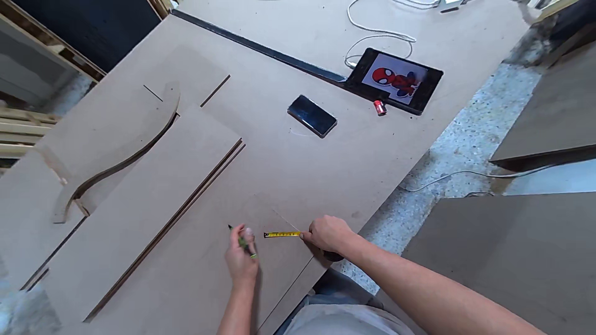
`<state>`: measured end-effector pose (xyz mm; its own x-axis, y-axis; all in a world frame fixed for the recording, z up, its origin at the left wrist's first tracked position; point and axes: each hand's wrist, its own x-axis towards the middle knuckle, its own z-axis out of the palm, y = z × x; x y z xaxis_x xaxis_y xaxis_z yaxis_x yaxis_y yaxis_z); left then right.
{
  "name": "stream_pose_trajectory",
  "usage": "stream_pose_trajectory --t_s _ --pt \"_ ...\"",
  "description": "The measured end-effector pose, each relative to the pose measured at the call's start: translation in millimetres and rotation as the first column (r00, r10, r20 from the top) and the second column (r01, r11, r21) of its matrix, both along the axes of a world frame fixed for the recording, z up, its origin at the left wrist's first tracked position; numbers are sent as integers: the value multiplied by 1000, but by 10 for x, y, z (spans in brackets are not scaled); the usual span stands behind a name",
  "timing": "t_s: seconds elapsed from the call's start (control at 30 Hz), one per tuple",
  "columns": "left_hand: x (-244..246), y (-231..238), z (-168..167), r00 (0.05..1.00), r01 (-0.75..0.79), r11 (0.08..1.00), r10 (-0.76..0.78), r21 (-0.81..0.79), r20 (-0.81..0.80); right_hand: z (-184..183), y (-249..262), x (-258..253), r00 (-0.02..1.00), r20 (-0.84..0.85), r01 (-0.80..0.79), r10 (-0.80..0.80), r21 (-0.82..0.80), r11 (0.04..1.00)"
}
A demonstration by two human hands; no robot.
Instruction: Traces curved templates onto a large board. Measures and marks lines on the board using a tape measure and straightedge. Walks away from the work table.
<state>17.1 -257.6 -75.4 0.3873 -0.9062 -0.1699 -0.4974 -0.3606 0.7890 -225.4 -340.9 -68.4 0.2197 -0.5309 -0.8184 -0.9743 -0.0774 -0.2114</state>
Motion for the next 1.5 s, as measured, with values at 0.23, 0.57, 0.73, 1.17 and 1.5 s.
stream_pose_trajectory --t_s 0.23,0.57,0.73,1.17,1.5 --pt "-3 23 31 934 -174 981 192 88 -300 4 12 21 1000 -17 3 -3 9 1000" --pt "-111 -36 -81 961 -100 971 150 216 -231 40 10 32 999 -36 -10 10 4 1000" --pt "-160 -97 -95 991 -66 957 95 282 -91 54 11 52 999 -41 1 -1 -7 1000" --pt "-114 -168 -54 997 17 941 9 337 -76 148 40 115 996 -73 58 -59 -17 998" --pt "-57 -151 -87 993 74 954 -42 291 -113 210 36 137 993 -96 68 -68 2 998"
